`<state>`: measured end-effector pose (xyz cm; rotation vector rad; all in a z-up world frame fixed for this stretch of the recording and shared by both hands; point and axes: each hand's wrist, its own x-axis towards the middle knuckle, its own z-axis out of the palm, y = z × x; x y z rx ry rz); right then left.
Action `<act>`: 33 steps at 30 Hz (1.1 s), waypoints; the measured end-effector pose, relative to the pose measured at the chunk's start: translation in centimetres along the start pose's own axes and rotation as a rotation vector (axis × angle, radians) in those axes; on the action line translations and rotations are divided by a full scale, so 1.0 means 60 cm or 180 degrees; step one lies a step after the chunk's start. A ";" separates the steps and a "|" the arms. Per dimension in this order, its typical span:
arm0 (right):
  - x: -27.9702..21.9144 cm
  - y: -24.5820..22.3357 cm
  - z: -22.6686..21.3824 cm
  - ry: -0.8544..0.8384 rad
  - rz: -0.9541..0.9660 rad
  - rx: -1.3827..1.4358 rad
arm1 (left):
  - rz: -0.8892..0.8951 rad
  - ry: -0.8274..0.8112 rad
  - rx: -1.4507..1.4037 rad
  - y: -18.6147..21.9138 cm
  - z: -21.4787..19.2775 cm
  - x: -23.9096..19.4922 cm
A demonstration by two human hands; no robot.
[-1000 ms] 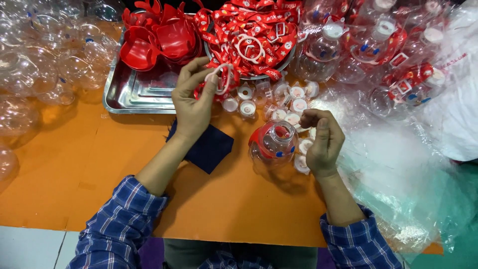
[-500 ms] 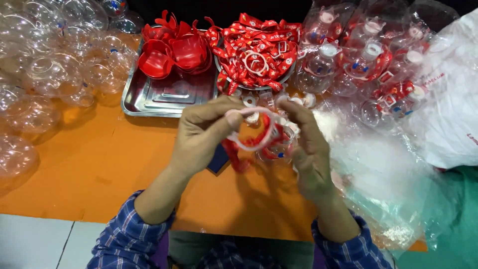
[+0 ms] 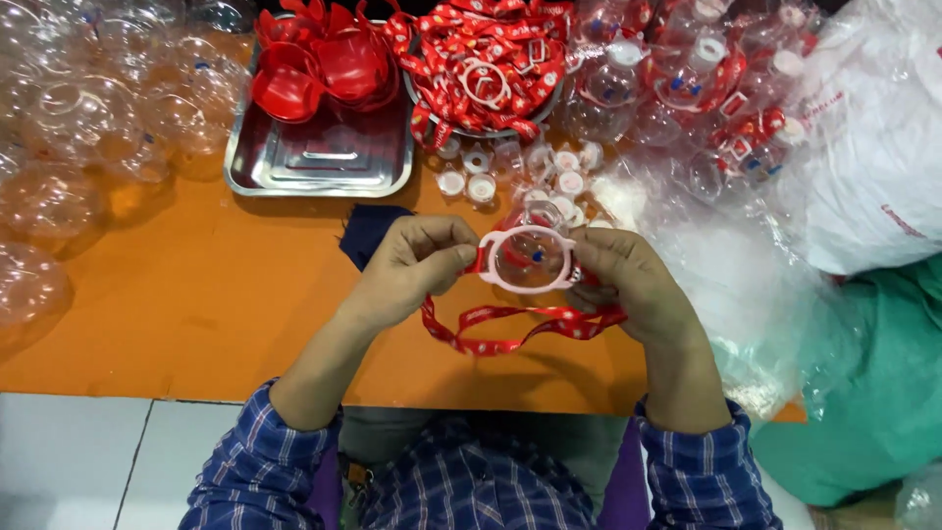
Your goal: Assembling plastic containers by wiping parts, fitting them together, and attaching a lanyard.
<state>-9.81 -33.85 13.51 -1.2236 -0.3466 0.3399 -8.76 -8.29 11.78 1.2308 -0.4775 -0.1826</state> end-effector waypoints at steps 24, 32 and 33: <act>-0.042 0.014 -0.076 0.0449 -0.0118 0.0443 | -0.0543 -0.0830 -0.0874 0.016 0.019 0.013; -0.047 0.016 -0.091 -0.0010 -0.0095 0.0223 | -0.0314 -0.0272 -0.1965 -0.022 -0.049 0.009; -0.051 0.018 -0.098 -0.0309 -0.0190 0.0155 | -0.0148 -0.0212 -0.2265 -0.018 -0.056 0.009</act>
